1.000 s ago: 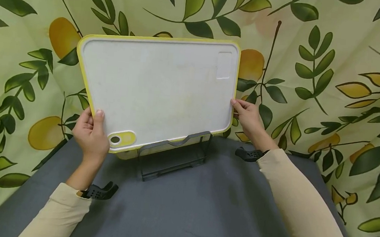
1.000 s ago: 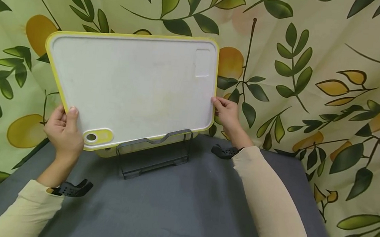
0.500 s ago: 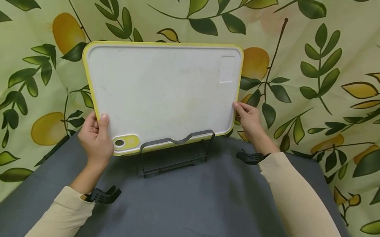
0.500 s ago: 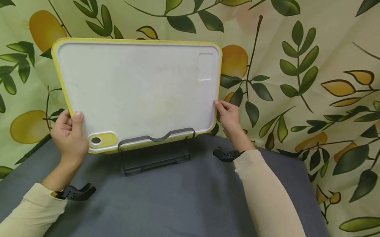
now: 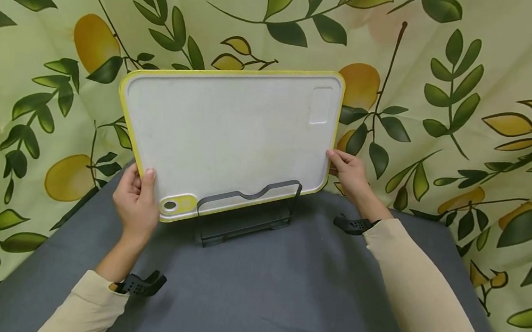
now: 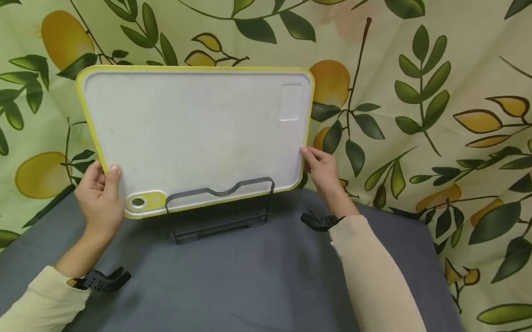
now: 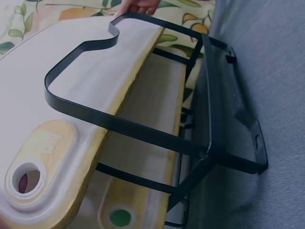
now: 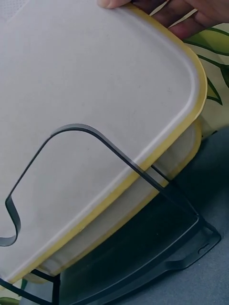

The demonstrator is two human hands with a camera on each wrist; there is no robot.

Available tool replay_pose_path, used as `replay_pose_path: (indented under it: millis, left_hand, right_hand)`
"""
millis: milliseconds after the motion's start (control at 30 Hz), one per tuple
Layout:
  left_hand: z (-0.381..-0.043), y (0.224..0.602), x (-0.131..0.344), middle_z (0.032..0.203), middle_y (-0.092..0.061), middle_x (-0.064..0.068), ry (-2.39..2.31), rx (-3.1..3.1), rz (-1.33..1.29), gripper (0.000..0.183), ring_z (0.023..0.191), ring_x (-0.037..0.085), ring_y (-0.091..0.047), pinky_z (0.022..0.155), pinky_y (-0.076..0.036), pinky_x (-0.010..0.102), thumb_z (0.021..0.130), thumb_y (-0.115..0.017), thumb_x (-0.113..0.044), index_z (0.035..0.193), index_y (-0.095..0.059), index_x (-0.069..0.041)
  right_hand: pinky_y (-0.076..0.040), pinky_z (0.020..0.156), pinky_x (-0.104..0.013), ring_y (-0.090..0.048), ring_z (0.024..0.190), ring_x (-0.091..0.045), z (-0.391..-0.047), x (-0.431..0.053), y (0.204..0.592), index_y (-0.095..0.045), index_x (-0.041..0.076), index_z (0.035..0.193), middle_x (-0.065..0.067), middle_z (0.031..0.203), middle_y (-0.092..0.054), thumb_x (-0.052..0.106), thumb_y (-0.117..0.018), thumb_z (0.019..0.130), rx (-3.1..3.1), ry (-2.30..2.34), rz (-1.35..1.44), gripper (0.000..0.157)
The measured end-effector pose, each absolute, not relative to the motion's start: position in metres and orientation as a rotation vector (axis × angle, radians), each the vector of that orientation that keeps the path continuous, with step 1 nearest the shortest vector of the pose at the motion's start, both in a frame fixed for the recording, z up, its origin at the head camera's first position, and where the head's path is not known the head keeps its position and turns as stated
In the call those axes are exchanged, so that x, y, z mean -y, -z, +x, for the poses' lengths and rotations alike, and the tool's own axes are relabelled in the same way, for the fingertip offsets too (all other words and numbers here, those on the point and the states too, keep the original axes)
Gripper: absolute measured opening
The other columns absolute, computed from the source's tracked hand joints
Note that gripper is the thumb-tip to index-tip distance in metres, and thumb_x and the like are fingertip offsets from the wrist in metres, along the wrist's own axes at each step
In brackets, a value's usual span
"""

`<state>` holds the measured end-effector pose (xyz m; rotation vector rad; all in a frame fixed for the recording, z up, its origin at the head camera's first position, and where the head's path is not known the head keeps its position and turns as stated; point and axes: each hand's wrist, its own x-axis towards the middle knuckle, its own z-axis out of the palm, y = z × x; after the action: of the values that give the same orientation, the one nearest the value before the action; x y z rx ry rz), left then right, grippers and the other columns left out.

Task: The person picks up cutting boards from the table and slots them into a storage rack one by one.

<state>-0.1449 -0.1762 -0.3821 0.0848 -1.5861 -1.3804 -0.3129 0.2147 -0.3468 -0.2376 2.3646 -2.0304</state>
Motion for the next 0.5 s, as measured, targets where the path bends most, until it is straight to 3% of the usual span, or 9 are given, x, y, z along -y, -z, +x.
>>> replay_pose_path:
  millis: [500]
  left_hand:
    - [-0.137, 0.400, 0.177, 0.071, -0.062, -0.023, 1.426, 1.655, 0.114, 0.026, 0.059, -0.008, -0.057, 0.053, -0.043, 0.010, 0.100, -0.060, -0.008, 0.115, -0.065, 0.013]
  right_hand:
    - [-0.057, 0.082, -0.018, -0.069, 0.088, 0.002, -0.313, -0.220, 0.373, -0.061, -0.005, 0.134, 0.022, 0.094, -0.071, 0.027, -0.062, 0.101, -2.296, 2.079, -0.276, 0.047]
